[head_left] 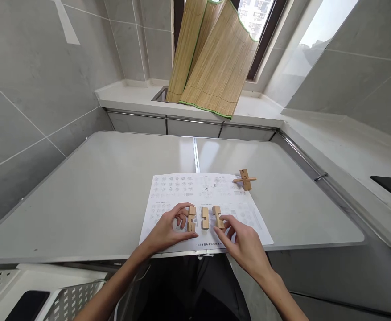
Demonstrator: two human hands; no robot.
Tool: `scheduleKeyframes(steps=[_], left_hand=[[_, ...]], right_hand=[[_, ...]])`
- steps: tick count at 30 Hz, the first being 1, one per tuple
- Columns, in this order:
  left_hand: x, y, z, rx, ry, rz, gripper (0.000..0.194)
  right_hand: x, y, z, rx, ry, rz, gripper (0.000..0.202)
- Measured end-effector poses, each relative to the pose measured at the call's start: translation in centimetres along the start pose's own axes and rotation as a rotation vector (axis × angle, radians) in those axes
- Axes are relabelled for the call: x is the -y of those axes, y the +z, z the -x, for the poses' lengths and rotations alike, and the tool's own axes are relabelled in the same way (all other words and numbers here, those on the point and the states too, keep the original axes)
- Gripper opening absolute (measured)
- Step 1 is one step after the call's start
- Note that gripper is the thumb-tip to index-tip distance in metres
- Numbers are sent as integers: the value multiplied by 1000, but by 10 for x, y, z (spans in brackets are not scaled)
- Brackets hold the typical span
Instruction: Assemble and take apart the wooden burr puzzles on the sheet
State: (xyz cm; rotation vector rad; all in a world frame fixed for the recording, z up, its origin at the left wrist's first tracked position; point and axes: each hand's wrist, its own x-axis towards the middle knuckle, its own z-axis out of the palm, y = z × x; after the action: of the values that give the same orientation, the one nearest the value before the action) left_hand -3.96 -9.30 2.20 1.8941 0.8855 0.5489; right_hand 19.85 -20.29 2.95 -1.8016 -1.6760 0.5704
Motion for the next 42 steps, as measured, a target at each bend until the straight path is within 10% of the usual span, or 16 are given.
scheduleKeyframes(steps=[6, 19, 42], left_hand=[[2, 2, 4, -1, 27, 26, 71], [-23, 3, 20, -24, 80, 114, 73], [-8, 10, -6, -115, -107, 324, 76]], right_hand=[[30, -3, -6, 113, -169, -257, 31], [42, 7, 3, -60, -255, -220, 22], [5, 22, -26, -45, -167, -171, 34]])
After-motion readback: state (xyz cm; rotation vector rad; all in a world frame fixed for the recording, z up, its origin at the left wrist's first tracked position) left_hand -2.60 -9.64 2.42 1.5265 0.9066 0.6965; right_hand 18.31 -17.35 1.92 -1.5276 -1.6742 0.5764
